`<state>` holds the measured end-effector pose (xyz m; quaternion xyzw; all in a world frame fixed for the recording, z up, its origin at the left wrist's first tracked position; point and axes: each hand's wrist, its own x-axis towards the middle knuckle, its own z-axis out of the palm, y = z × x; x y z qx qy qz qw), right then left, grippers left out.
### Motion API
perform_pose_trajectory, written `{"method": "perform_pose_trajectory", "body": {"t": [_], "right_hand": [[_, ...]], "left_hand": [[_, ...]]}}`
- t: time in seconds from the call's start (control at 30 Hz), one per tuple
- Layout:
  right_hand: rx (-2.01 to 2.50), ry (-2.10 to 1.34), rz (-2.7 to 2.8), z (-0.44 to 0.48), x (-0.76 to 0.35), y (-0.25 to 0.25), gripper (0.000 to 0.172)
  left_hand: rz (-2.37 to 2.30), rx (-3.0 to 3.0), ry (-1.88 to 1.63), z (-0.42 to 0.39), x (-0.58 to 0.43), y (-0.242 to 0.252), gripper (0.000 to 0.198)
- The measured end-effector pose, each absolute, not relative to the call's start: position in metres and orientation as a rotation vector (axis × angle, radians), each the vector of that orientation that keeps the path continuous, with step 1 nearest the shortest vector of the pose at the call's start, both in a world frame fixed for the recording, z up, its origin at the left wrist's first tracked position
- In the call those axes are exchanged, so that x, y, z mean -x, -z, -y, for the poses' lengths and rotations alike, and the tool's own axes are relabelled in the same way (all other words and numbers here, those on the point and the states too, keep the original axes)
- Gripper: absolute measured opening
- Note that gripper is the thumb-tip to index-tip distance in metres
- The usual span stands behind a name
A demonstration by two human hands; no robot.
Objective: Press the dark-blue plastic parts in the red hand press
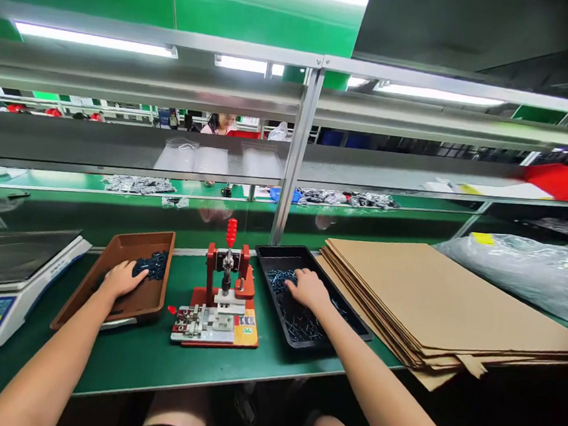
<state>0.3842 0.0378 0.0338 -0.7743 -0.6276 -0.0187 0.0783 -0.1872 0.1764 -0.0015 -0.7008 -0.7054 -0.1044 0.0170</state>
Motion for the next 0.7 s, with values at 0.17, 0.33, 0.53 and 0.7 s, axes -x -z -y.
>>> {"method": "perform_pose_trajectory", "body": {"t": [0.17, 0.33, 0.53, 0.7], "right_hand": [[2.438, 0.042, 1.796, -0.055, -0.417, -0.034, 0.052], [2.611, -0.113, 1.703, -0.066, -0.416, -0.015, 0.063], [2.562, -0.067, 1.723, -0.071, -0.424, -0.006, 0.059], [2.506, -0.099, 1.617, -0.087, -0.447, 0.015, 0.049]], "left_hand": [[2.164, 2.276, 0.293, -0.167, 0.185, 0.002, 0.071], [2.250, 2.205, 0.286, -0.170, 0.184, 0.001, 0.066], [2.277, 2.128, 0.317, -0.168, 0.181, 0.003, 0.057], [2.282, 2.050, 0.343, -0.166, 0.178, 0.004, 0.062]]}}
